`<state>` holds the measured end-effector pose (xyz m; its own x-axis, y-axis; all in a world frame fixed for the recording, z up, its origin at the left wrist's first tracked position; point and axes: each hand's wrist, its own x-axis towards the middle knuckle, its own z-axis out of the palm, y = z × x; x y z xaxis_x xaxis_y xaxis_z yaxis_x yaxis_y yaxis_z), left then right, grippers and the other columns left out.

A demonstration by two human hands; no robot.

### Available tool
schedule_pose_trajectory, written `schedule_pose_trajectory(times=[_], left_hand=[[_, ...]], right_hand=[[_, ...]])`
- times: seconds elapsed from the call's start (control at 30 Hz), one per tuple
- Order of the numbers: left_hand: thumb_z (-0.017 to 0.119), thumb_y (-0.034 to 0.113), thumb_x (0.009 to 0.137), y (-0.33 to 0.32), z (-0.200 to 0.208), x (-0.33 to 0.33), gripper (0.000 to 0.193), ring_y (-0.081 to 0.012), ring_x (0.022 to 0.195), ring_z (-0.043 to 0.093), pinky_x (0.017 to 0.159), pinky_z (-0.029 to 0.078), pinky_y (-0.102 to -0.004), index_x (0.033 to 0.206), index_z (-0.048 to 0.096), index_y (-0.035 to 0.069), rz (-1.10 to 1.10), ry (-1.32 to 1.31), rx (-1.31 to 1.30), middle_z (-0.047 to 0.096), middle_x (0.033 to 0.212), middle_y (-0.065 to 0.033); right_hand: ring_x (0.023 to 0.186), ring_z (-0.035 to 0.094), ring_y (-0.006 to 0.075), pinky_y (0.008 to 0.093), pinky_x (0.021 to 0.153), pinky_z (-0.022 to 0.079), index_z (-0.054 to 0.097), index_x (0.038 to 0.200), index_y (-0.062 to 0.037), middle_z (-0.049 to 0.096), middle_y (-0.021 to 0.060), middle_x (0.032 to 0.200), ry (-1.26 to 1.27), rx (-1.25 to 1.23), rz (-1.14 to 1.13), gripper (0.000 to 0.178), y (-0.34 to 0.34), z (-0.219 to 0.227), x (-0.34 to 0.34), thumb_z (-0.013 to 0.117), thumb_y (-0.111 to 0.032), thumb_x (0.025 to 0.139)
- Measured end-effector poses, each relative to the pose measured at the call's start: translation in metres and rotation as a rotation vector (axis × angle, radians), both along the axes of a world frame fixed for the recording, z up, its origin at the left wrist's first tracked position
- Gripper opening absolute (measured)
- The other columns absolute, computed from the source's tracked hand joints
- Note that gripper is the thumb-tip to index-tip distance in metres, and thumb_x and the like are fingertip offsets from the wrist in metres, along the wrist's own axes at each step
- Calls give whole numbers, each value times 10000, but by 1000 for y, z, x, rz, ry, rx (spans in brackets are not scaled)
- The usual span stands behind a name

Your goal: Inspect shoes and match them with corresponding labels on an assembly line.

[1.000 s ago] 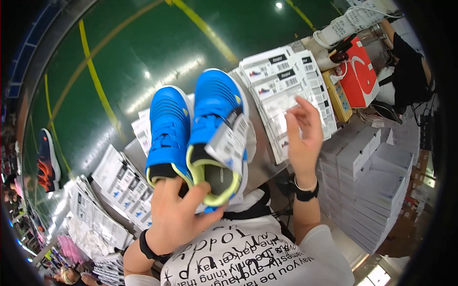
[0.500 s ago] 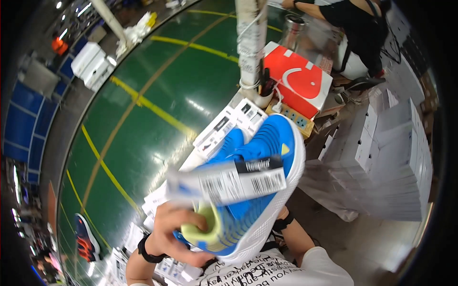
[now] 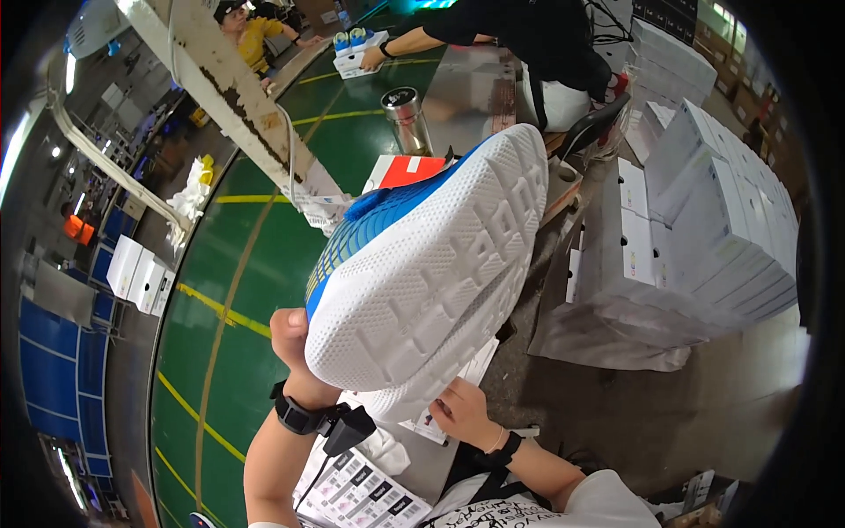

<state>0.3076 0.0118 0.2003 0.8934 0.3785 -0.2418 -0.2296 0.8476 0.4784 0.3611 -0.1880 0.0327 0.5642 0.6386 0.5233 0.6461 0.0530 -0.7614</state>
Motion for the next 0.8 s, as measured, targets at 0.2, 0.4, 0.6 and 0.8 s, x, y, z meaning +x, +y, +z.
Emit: schedule_pose_trajectory(times=[0.2, 0.4, 0.6, 0.8], left_hand=[[663, 276, 667, -19, 24, 12, 517, -292, 910, 626, 845, 494, -346, 1073, 596, -37, 116, 142, 476, 651, 1070, -159], [772, 354, 501, -15, 27, 59, 381, -243, 640, 595, 590, 460, -299, 724, 653, 69, 256, -271, 1952, 624, 778, -108], [797, 374, 536, -5, 15, 117, 409, -272, 579, 530, 553, 433, -371, 779, 636, 88, 463, -193, 2318, 508, 671, -69], [752, 434, 634, 14, -17, 172, 424, -298, 667, 587, 628, 454, -406, 850, 655, 82, 207, -20, 2375, 559, 689, -109]], right_hand=[[669, 592, 236, 346, 573, 466, 643, 854, -86, 574, 43, 748, -14, -7, 0, 120, -2, 6, 3, 702, -57, 754], [628, 566, 245, 352, 543, 446, 661, 870, -68, 556, 41, 701, 19, -32, 43, 158, -6, -14, 3, 709, -65, 719], [636, 590, 229, 342, 548, 465, 664, 893, -75, 590, 43, 724, 10, 15, 41, 172, -1, -5, 5, 713, -50, 730], [614, 579, 222, 338, 552, 462, 661, 897, -68, 610, 45, 732, 56, -37, 59, 154, -5, -3, -2, 711, -41, 754]])
